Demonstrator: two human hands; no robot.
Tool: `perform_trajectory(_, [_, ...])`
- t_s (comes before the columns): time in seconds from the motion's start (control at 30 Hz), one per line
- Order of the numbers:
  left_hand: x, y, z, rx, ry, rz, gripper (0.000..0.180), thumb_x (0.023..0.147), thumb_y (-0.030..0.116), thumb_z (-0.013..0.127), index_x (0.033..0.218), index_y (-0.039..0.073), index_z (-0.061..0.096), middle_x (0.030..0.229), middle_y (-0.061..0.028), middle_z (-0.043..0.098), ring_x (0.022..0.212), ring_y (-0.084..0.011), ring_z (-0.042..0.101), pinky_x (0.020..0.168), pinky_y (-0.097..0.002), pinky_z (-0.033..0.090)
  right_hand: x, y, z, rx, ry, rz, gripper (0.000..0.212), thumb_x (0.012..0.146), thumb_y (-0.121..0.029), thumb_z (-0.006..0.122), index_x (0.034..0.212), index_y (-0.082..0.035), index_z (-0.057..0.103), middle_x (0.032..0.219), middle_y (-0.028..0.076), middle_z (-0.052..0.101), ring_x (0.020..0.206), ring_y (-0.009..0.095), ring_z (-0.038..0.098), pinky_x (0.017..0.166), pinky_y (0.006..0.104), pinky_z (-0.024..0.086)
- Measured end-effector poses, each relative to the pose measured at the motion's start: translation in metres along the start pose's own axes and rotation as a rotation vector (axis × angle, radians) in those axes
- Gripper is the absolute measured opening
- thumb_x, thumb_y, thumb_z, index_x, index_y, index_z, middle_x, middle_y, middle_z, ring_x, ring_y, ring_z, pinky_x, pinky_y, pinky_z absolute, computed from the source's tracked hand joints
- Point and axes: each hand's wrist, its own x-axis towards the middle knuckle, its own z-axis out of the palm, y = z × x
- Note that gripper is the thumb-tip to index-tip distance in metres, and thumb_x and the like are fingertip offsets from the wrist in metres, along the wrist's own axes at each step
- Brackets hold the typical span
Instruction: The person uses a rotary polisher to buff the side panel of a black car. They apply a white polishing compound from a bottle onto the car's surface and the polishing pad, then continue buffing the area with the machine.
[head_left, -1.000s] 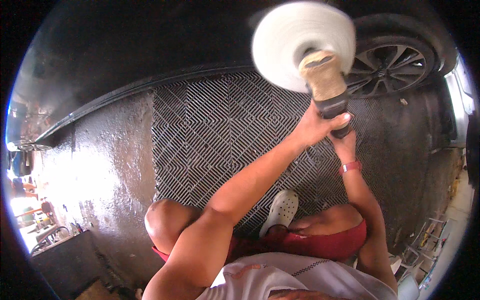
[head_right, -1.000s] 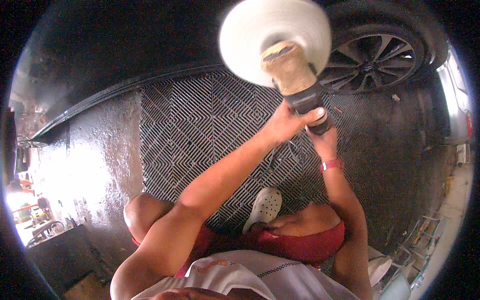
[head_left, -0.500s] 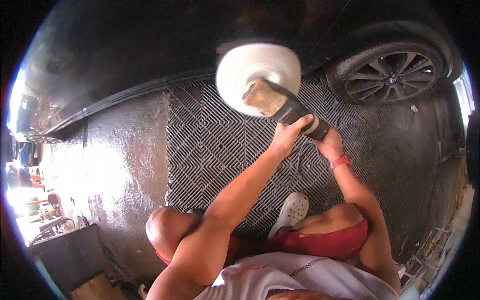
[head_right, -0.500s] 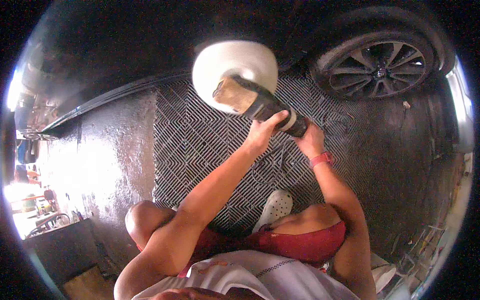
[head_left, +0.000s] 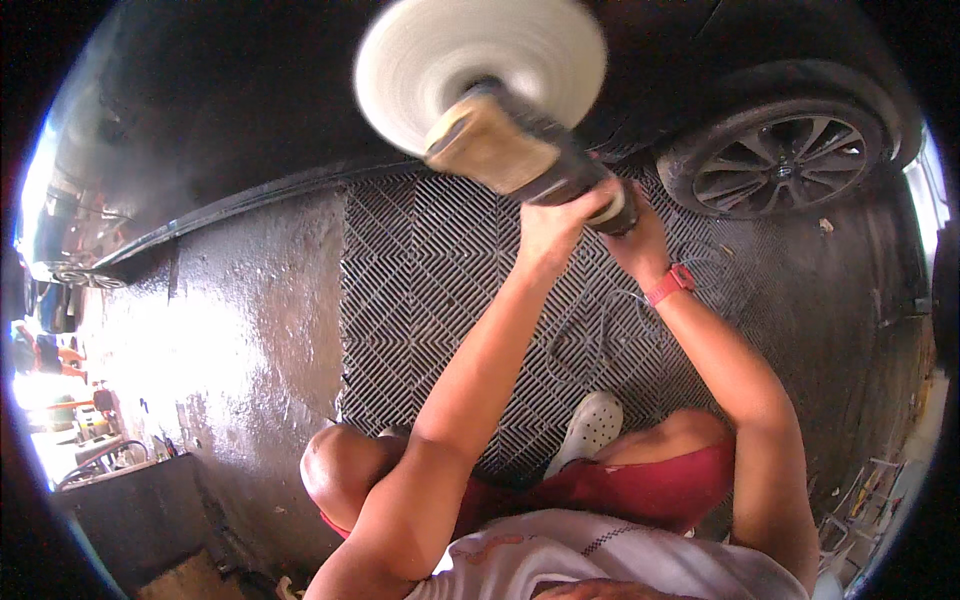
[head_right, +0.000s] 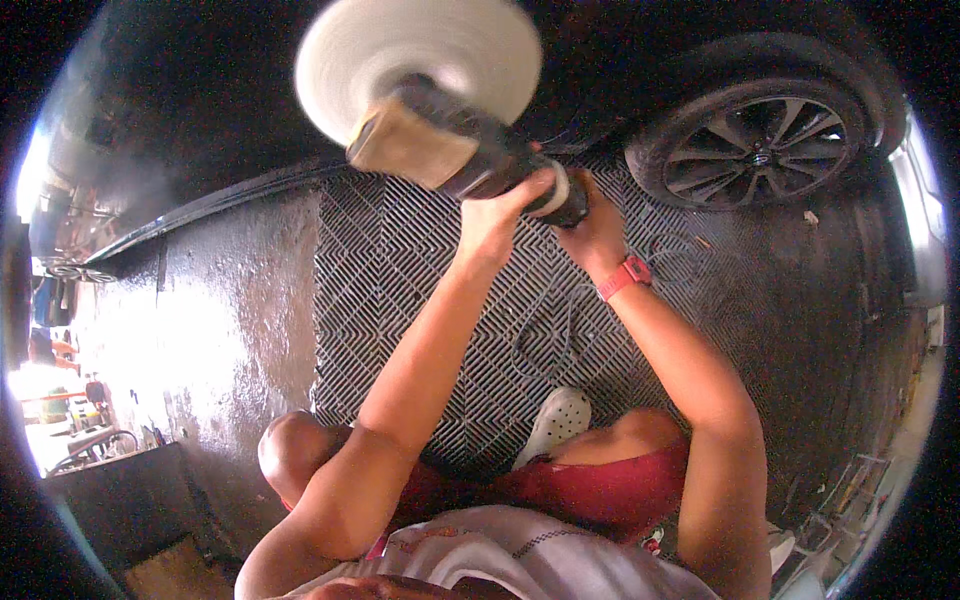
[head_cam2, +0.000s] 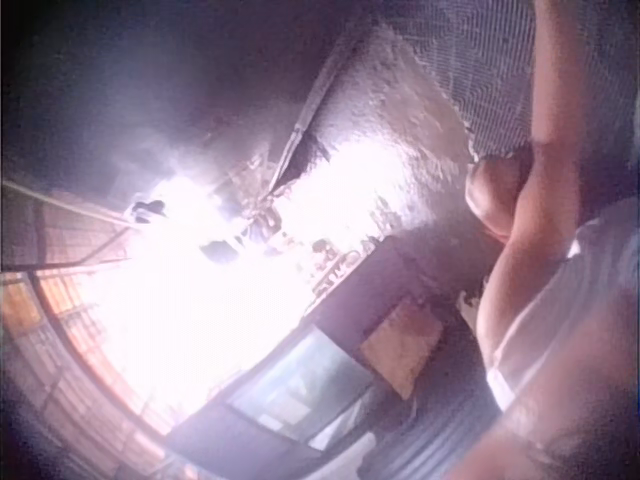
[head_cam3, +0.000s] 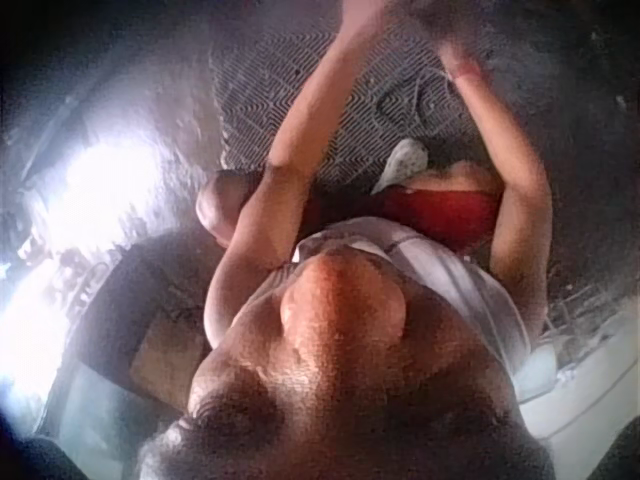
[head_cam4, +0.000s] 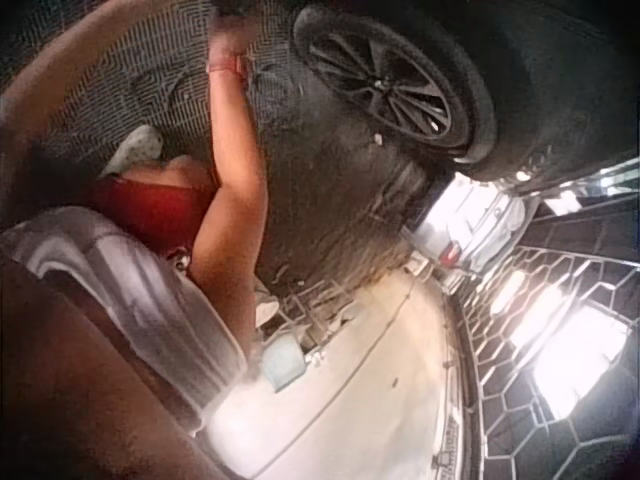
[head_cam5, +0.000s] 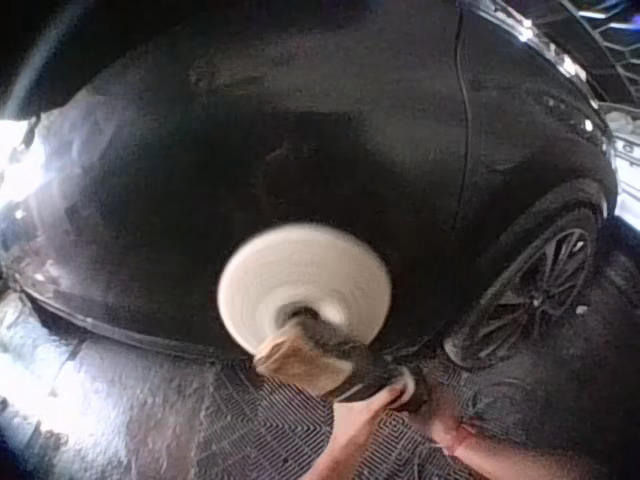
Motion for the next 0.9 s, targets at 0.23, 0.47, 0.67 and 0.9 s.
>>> perform_trajectory(0.23, [-0.024, -0.049, -0.098, -0.325, 0.303, -0.225, 0.042, 0.094, 0.028, 0.082, 0.127, 0.008, 0.066, 0.120, -0.0067, 0.070, 0.113, -0.0246, 0.067, 0.102, -0.0447, 0.054, 0.005, -0.026, 0.036, -0.415, -0.234, -0.040, 0.054, 0.073, -0.011, 0.081, 0.125, -0.021, 0.067, 0.087, 0.014, 0.078, 0.085, 0.039, 0.077, 0.076, 0.0540, 0.058])
perform_trajectory(0.47, [-0.010, -0.015, -0.100, -0.129, 0.306, -0.039, 0.046, 0.092, 0.014, 0.085, 0.132, 0.006, 0.063, 0.121, -0.0049, 0.068, 0.114, -0.0207, 0.066, 0.104, -0.0402, 0.053, 0.010, -0.044, 0.056, -0.186, -0.111, -0.013, 0.053, 0.078, -0.009, 0.080, 0.129, -0.017, 0.066, 0.102, 0.016, 0.078, 0.097, 0.041, 0.076, 0.082, 0.0493, 0.059])
perform_trajectory(0.67, [0.002, 0.042, -0.013, 0.563, 0.003, -0.028, 0.056, 0.074, 0.025, 0.096, 0.116, -0.002, 0.070, 0.108, -0.0104, 0.078, 0.095, -0.0220, 0.074, 0.088, -0.0385, 0.060, -0.002, -0.019, 0.062, 0.314, 0.096, 0.087, 0.049, 0.087, -0.012, 0.083, 0.131, -0.006, 0.063, 0.113, 0.019, 0.077, 0.106, 0.039, 0.076, 0.090, 0.0443, 0.060])
perform_trajectory(0.9, [0.013, 0.060, 0.054, 1.084, -0.199, 0.199, 0.102, 0.063, 0.048, 0.102, 0.140, -0.002, 0.058, 0.116, -0.0253, 0.077, 0.113, -0.0402, 0.076, 0.097, -0.0479, 0.060, -0.034, -0.057, 0.089, 0.886, 0.065, 0.268, 0.049, 0.098, -0.012, 0.077, 0.142, 0.000, 0.057, 0.135, 0.014, 0.067, 0.124, 0.021, 0.064, 0.106, 0.0382, 0.052])
